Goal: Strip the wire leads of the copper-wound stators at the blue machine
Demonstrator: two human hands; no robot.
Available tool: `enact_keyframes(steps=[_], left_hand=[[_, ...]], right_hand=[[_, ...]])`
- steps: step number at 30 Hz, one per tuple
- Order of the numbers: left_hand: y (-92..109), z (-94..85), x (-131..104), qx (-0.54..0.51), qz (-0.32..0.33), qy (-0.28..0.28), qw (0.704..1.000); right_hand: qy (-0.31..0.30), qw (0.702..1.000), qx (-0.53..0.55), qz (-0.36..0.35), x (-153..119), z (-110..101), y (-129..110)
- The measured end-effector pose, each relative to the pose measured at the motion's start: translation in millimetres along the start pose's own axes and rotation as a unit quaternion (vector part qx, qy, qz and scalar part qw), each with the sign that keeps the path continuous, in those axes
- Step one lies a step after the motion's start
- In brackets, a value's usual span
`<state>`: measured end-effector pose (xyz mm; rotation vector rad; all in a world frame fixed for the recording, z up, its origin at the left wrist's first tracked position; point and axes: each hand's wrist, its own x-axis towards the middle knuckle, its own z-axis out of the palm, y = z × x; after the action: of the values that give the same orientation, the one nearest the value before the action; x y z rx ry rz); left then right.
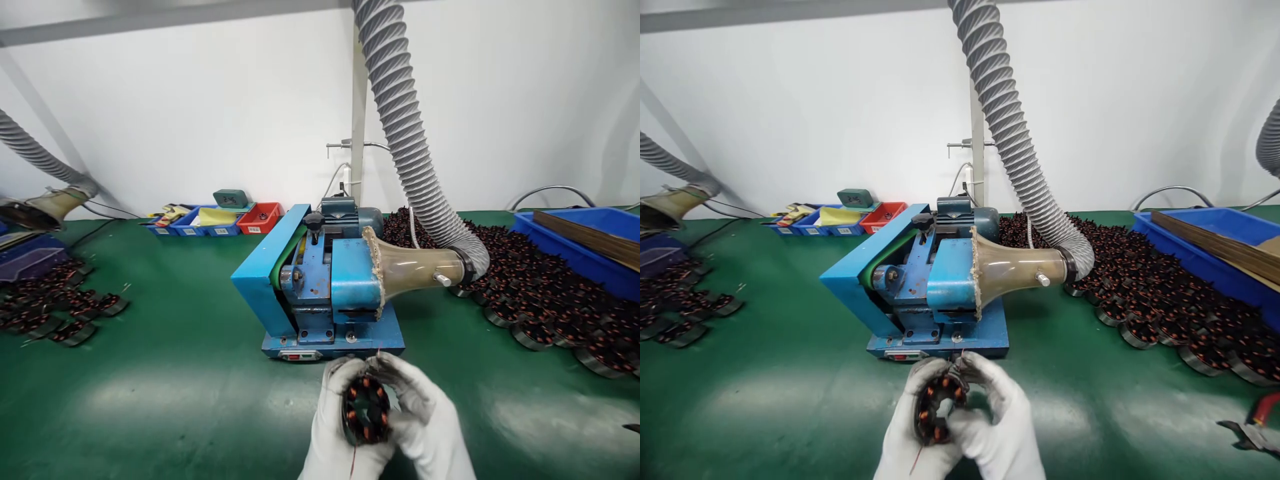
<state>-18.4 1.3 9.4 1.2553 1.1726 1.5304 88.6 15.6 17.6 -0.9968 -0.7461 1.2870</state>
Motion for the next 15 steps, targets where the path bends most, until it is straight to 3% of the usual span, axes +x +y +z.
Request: enact_keyframes(steps=[3, 6, 10, 15], left_hand=[[-11, 5.1, 14, -0.032, -0.096, 0.006, 0.995], [-17, 8.5, 30, -0.073, -0.190, -0.001, 0.979], [-20, 13.9, 51, -0.090, -0.174, 0.017, 0.980], [-20, 19.5, 61, -0.090, -0.166, 0.033, 0.981]], right_hand=[[0.013, 0.987, -0.160, -0.015, 3, 10, 15], [0.019, 0.967, -0.248, -0.049, 20, 19, 20], [0.010, 0.960, -0.275, -0.057, 41, 25, 18], [0.006, 0.961, -0.273, -0.049, 48, 29, 14]])
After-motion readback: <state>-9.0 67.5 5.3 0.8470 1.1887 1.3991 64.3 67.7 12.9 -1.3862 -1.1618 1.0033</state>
